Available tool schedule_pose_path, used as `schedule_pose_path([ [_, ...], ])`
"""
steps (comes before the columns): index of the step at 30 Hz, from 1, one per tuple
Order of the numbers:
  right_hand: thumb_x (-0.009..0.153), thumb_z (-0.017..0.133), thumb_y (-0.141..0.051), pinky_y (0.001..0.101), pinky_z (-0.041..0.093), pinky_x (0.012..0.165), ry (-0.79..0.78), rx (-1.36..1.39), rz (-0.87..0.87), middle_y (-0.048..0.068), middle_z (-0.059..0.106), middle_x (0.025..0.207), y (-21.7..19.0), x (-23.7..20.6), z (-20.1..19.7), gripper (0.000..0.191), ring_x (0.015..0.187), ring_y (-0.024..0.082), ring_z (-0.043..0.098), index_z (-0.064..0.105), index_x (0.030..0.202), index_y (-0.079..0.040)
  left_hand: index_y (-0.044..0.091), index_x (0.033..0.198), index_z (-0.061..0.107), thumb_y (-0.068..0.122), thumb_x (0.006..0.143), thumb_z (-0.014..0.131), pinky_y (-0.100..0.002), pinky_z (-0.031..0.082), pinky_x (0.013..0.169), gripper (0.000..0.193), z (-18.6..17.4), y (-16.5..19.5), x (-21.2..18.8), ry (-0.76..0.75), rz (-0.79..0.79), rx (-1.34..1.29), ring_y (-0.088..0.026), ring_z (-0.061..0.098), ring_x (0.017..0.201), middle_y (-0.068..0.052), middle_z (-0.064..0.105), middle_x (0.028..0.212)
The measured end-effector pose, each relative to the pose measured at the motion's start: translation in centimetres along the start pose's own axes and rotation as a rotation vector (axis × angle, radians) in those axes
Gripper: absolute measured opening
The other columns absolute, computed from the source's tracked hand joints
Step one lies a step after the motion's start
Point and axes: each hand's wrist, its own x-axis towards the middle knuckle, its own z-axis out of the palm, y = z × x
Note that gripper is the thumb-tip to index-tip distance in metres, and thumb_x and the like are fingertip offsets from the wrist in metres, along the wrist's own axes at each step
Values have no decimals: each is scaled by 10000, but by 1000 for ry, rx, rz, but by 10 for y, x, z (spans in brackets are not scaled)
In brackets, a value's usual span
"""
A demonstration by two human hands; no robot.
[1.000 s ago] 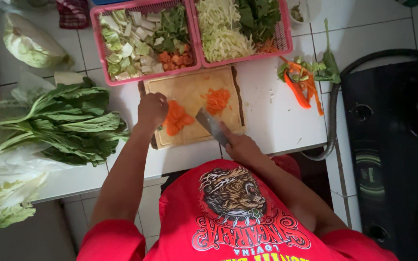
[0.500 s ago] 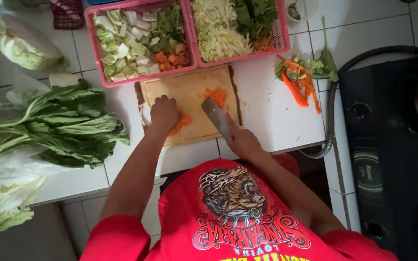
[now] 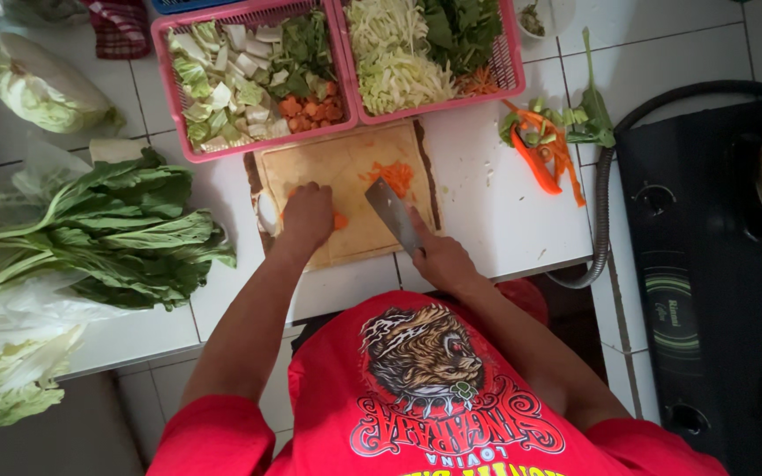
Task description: The person slices carrots into thin rounds and then dices them into small pieces on a wooden cutting board using a cleaver. The diced carrots accumulate on the board as the person continues cutting.
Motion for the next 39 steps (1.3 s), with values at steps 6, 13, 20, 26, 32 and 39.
schedule_pose_path([
  [6,886,579,-204,597,539,767,9,15,-3,259,694,803,0,-1,2,911,757,476,680,95,1642,-360,15,1016,652,15,778,635,-487,555,850,238,2,5,-7,52,31,-16,-402,631,1049,-192,662,1076],
  [13,906,570,-194,597,538,756,56,-37,-45,255,703,828,2,3,5,870,766,472,684,132,1649,-312,20,1046,646,76,898,623,-525,535,805,159,20,28,2,319,42,-464,-431,654,938,-213,673,992],
  [20,909,560,-192,595,534,767,26,-50,-14,257,705,836,-3,3,4,865,776,469,684,134,1650,-321,15,958,685,176,882,675,-541,531,721,178,37,52,6,361,-107,-544,-454,651,825,-251,662,895],
  [26,887,518,-83,583,542,663,62,-198,-89,201,697,832,-15,-2,1,905,706,433,677,117,1665,-316,8,940,661,121,901,624,-551,529,743,125,46,44,9,258,-62,-383,-456,659,856,-247,673,911],
  [32,885,519,-61,542,554,604,123,-217,-179,168,690,829,-28,-6,1,911,659,401,674,115,1653,-336,-8,953,659,99,884,628,-552,529,760,131,53,39,18,221,-35,-338,-450,664,874,-249,684,906],
  [39,909,498,-59,551,556,639,11,-256,-121,190,700,866,-31,1,-4,924,698,412,685,35,1669,-307,-6,932,669,104,878,643,-544,537,769,125,52,39,21,200,5,-306,-446,670,876,-250,693,894],
])
